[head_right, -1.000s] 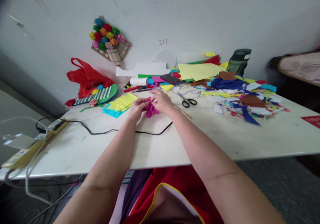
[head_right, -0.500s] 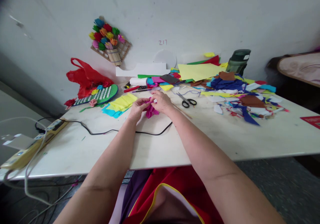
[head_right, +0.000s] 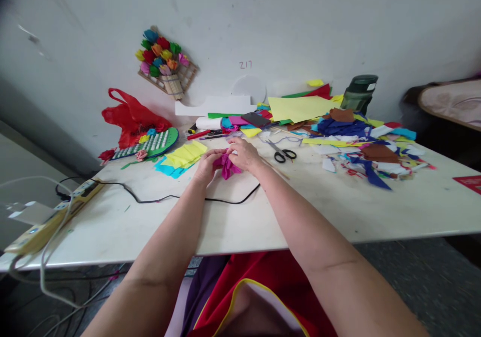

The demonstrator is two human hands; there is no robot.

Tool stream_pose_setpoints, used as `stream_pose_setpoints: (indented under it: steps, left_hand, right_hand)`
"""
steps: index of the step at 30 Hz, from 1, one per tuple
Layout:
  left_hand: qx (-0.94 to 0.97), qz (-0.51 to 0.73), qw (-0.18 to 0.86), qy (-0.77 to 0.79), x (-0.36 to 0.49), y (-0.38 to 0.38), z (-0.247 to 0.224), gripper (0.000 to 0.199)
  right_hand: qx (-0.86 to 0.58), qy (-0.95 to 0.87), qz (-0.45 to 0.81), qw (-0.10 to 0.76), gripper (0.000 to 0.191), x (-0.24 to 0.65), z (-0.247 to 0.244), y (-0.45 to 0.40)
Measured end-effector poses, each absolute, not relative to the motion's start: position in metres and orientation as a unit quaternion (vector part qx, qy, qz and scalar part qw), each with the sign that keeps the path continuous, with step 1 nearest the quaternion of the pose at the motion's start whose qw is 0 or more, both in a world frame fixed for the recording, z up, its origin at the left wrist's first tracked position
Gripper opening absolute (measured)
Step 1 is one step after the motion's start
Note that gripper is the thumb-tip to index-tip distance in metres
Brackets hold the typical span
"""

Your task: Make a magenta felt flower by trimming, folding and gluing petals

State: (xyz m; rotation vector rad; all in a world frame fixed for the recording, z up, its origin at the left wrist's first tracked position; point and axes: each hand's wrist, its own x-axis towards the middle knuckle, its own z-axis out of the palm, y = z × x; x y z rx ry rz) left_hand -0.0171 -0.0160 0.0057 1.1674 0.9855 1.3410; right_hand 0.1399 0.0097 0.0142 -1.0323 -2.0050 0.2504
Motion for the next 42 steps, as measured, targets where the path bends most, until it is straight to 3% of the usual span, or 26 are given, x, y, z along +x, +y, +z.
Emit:
stream_pose_setpoints:
  steps: [16, 31, 42]
  left_hand:
    - [0.477, 0.562, 0.532, 0.417, -0.017, -0.017, 0.008, 0.031]
    - [0.424, 0.613, 0.557, 0.366, -0.021, -0.013, 0.006, 0.029]
    - [0.374, 0.645, 0.564, 0.356, -0.025, -0.003, 0.0, 0.026]
  right_hand:
    - [-0.41, -0.764, 0.214, 0.45, 0.014, 0.141, 0.021, 0.008]
    - [-0.404, -0.754, 0.216, 0.47, 0.012, 0.139, 0.019, 0.009]
    - [-0.393, -0.645, 0.286, 0.59, 0.015, 0.143, 0.025, 0.006]
